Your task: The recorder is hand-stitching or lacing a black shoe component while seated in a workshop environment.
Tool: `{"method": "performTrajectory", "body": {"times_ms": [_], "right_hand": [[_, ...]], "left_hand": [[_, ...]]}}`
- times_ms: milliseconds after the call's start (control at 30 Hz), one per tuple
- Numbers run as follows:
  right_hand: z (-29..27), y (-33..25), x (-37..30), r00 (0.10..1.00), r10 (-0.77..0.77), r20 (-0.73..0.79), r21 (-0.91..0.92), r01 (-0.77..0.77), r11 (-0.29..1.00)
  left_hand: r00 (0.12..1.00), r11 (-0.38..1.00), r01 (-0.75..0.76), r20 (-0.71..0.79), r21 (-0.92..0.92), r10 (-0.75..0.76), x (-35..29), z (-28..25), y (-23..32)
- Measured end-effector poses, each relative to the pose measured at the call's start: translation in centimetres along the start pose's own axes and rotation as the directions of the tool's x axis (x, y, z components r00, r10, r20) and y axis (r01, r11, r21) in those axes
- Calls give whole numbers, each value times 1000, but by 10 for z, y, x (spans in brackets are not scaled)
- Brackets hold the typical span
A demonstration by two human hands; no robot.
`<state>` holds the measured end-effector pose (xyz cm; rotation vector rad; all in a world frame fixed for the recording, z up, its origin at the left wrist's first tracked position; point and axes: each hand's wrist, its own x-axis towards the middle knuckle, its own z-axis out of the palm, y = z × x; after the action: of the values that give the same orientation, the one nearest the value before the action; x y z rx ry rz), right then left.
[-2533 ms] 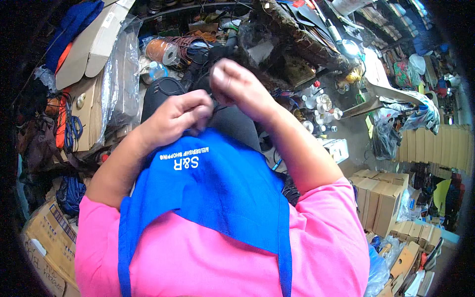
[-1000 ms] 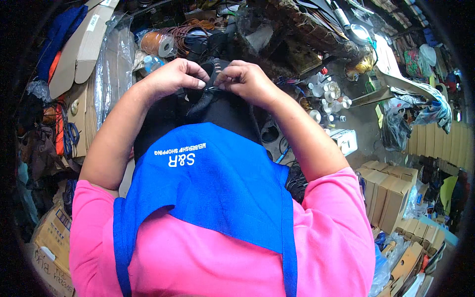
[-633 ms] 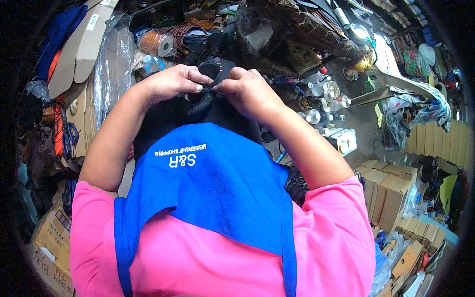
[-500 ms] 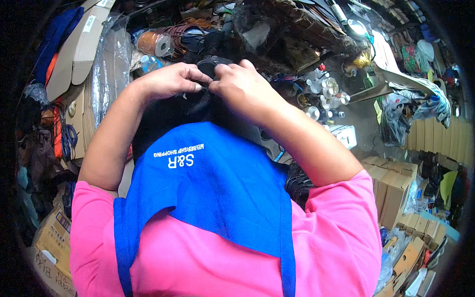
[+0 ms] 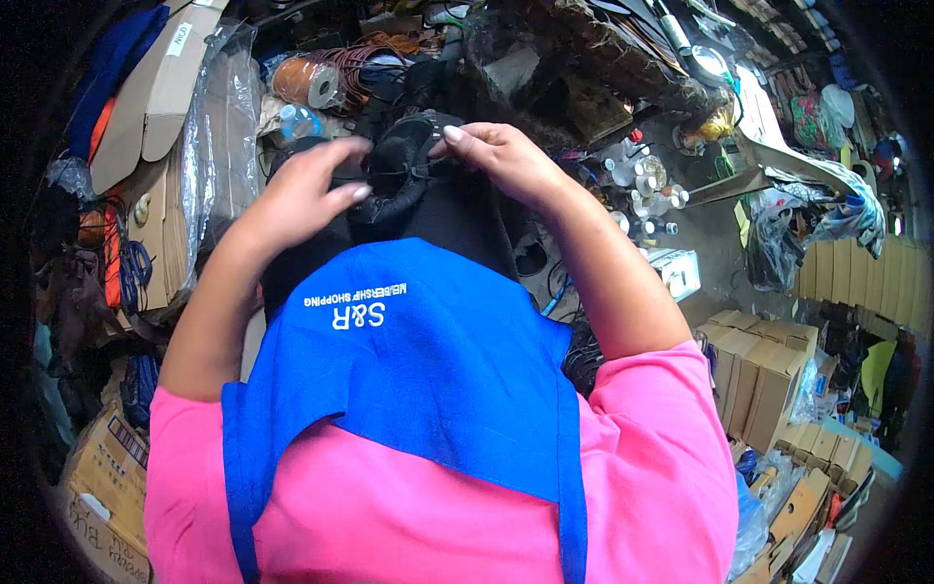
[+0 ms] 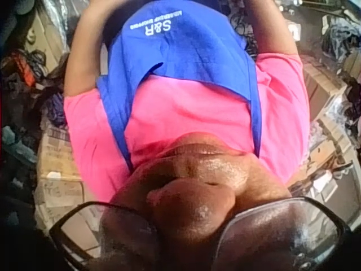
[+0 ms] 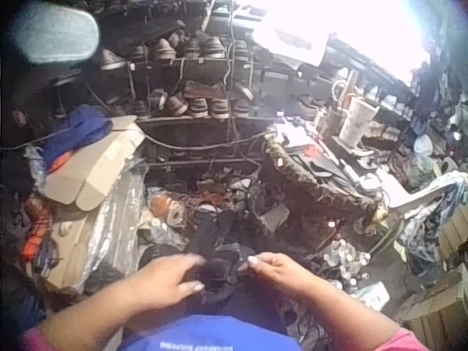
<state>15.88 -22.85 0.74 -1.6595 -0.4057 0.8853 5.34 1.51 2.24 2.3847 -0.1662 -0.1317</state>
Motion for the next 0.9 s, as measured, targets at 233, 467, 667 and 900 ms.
{"method": "performTrajectory", "body": {"times_ms": [233,467,667,900], "right_hand": [[-1,14,-1,956,-275,102,-580,282,764],[4,35,37,899,17,-437,760,359,541],[0,37,9,999,7,-52,988,50,147],[-18,48,-17,982,95,-165,929,122,349]], "left_hand": [[961,954,275,-26,119,-274,-37,-62,-31],[982,154,-176,-185,-972,-47,5,-26,-4],[958,-288,-140,-56,-947,-281,8,-14,-19],[887,-261,-88,44,-961,-459,-1,-18,-18]]}}
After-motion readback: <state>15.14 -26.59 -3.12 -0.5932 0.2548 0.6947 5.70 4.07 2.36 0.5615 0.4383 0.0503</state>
